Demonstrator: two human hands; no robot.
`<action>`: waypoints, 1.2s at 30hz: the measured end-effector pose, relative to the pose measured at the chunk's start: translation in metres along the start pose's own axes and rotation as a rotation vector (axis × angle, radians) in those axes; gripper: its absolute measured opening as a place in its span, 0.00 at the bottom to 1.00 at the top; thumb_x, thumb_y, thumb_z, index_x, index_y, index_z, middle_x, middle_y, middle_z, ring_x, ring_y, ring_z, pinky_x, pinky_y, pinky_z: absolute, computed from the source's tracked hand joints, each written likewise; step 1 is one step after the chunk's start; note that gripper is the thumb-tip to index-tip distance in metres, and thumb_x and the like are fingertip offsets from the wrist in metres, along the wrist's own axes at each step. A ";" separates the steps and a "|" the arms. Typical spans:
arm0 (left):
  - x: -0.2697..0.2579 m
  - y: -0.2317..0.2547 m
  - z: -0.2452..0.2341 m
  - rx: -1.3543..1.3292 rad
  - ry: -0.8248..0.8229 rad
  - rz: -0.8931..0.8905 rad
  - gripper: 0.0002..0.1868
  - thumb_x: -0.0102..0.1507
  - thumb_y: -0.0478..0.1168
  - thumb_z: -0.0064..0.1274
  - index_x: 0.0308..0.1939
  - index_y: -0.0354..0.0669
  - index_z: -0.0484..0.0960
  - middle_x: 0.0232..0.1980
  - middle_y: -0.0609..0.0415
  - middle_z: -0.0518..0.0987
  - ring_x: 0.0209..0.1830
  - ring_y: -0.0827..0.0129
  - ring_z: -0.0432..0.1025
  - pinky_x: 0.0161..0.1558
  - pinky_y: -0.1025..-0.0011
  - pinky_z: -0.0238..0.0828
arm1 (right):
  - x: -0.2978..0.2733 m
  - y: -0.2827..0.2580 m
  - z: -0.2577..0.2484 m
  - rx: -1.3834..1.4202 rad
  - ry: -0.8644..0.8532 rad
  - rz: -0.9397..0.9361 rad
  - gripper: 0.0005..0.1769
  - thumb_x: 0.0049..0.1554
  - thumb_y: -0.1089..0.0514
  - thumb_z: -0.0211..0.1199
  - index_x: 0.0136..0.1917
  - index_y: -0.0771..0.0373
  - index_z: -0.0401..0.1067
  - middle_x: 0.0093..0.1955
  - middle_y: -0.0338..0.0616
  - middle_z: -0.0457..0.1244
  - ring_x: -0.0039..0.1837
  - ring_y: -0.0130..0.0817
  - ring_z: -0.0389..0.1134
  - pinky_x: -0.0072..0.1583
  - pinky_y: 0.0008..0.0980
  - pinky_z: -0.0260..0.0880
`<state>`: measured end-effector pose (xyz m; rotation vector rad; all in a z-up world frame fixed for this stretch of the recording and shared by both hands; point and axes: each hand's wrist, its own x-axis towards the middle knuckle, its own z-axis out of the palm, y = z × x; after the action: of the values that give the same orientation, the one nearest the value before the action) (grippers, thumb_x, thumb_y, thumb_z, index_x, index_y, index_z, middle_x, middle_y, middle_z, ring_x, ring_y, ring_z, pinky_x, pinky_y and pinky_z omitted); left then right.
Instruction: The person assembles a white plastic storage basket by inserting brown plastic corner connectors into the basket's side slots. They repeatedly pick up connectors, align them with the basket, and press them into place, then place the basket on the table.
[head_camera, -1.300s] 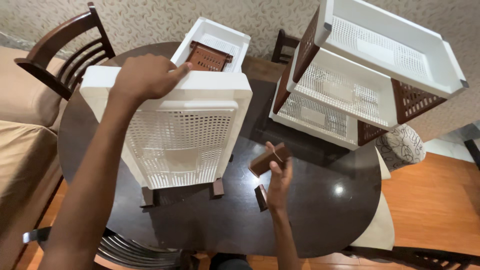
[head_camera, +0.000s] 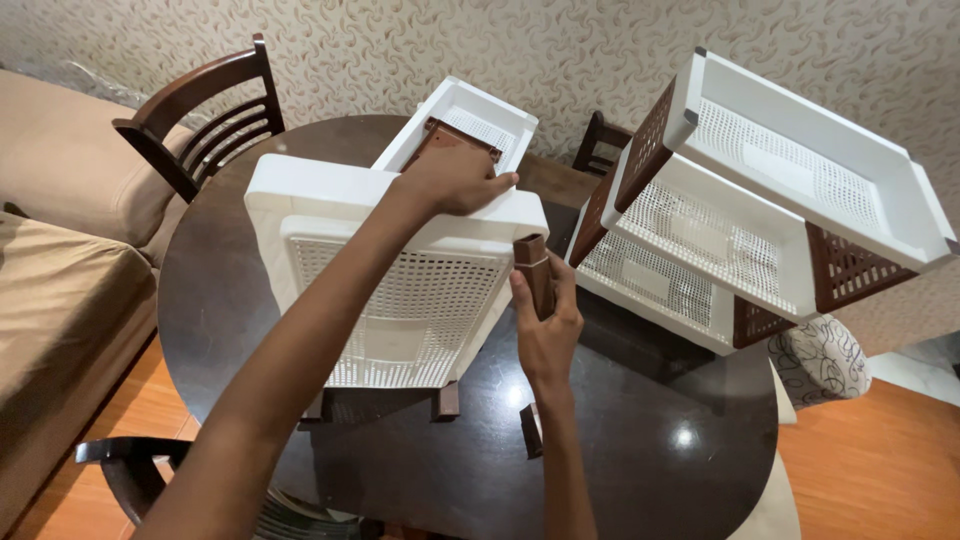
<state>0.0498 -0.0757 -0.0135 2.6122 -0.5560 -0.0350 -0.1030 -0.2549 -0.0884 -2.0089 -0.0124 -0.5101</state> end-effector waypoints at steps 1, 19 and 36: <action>0.001 -0.002 0.001 -0.023 -0.003 0.007 0.35 0.68 0.64 0.38 0.44 0.36 0.87 0.46 0.36 0.83 0.47 0.46 0.78 0.54 0.53 0.72 | 0.000 -0.001 0.000 -0.002 0.005 0.001 0.32 0.59 0.41 0.63 0.69 0.61 0.67 0.48 0.50 0.70 0.48 0.37 0.74 0.49 0.37 0.75; -0.006 -0.001 -0.005 -0.075 -0.063 0.062 0.35 0.69 0.63 0.36 0.42 0.36 0.87 0.41 0.37 0.84 0.42 0.47 0.80 0.50 0.53 0.73 | -0.003 -0.032 0.007 -0.382 0.146 -0.075 0.33 0.60 0.43 0.63 0.68 0.70 0.69 0.50 0.58 0.68 0.48 0.49 0.74 0.46 0.45 0.76; -0.010 0.001 -0.001 -0.043 -0.050 0.055 0.36 0.70 0.63 0.33 0.41 0.37 0.87 0.41 0.37 0.84 0.43 0.44 0.79 0.51 0.50 0.72 | 0.011 -0.082 0.001 -0.572 0.035 0.118 0.26 0.60 0.42 0.62 0.53 0.70 0.74 0.46 0.60 0.70 0.50 0.56 0.73 0.53 0.52 0.72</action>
<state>0.0405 -0.0727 -0.0131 2.5592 -0.6372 -0.0932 -0.1109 -0.2167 -0.0159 -2.5370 0.3025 -0.5108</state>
